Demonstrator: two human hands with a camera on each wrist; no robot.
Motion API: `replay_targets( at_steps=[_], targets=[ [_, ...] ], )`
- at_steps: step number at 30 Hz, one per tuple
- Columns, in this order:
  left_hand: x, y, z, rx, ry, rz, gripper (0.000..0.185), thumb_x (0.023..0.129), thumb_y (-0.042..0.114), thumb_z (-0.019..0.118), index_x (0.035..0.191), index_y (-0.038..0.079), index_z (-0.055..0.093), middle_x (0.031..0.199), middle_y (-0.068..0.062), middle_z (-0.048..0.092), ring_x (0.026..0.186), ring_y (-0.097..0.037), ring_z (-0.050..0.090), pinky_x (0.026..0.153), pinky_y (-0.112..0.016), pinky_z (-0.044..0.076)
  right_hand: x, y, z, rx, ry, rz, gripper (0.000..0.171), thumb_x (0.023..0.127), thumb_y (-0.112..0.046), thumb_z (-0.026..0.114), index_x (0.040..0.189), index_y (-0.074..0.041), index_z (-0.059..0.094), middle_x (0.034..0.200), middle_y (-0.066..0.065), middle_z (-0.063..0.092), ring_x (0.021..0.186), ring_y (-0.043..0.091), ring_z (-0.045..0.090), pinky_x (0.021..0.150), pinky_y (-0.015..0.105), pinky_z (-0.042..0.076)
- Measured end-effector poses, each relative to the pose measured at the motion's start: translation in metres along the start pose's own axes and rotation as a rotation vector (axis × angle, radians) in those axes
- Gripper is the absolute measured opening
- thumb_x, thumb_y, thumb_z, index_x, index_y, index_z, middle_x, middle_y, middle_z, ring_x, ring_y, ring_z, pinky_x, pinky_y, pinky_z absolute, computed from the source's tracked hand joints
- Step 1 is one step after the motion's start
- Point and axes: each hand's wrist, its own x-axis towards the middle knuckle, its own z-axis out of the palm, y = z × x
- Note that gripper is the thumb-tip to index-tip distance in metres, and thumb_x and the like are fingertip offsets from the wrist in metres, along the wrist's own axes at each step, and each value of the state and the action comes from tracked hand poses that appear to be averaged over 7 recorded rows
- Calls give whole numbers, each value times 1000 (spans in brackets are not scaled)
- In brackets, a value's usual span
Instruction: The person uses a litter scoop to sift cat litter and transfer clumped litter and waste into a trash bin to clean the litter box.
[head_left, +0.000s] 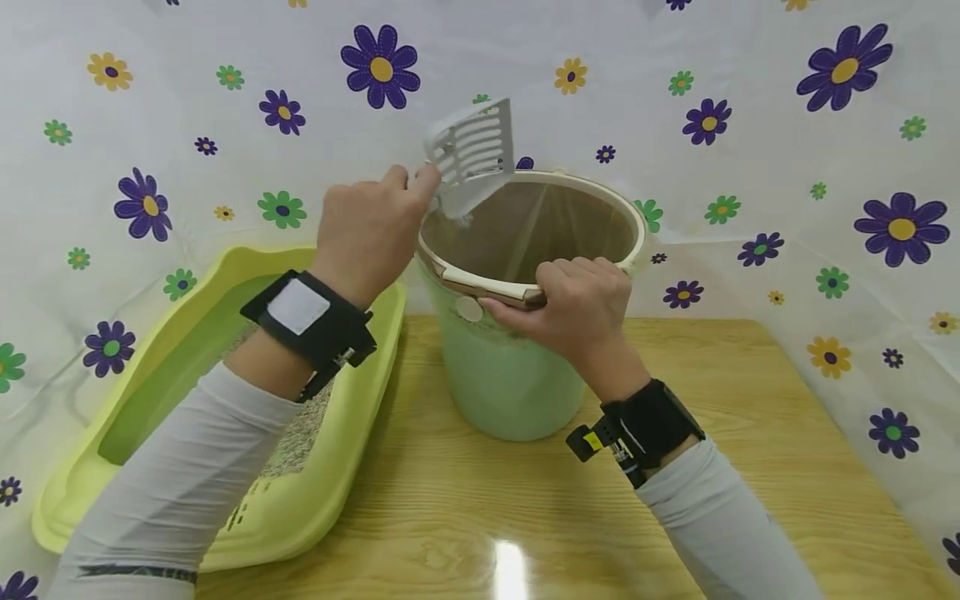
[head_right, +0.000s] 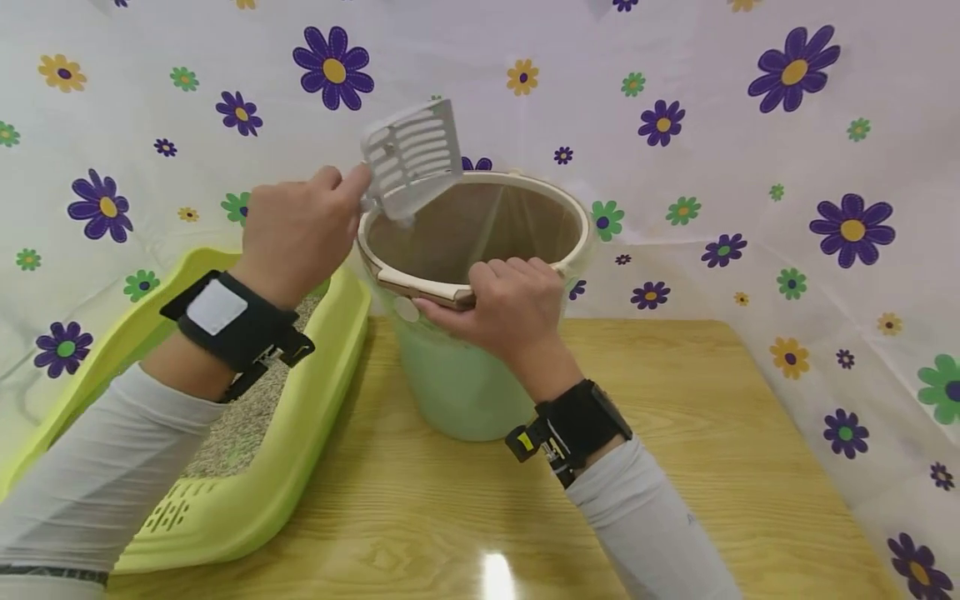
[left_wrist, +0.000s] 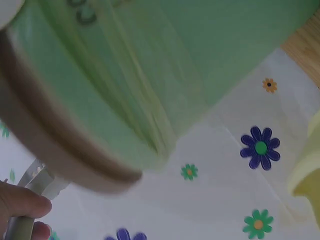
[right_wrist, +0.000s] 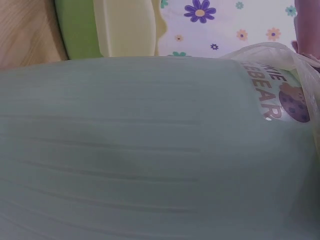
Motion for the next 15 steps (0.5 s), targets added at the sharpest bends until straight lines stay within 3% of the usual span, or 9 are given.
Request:
replay_targets(
  at_steps=[3,8,12,15],
  targets=[
    [4,12,5,43,-29,64,20,105,1,53,120,3,65,83,-21,70,47,-25,48,43,-39,41,1,-1,1,-12,-8,-13,78,98,-74,40,50,-12,37,44,0,36,38,18,30,41,32,22],
    [2,13,5,69,-83,73,24,104,1,53,124,5,66,87,-21,71,47,-23,47,44,-40,45,2,-5,2,-31,-24,-21,78,98,-74,39,51,-13,37,44,0,36,38,17,31,41,33,22],
    [-2,0,-2,50,-66,15,16,105,4,52,115,1,64,78,-20,67,47,-25,45,42,-39,40,1,-7,1,-32,-16,-20,76,97,-73,44,51,-13,36,44,0,35,38,17,30,41,33,22],
    [-5,-22,-15,22,-88,-85,16,107,10,50,111,-1,61,71,-18,60,46,-25,41,41,-38,33,1,-5,0,-29,-7,-3,75,97,-72,45,51,-13,35,44,0,33,38,18,28,42,33,22]
  ],
)
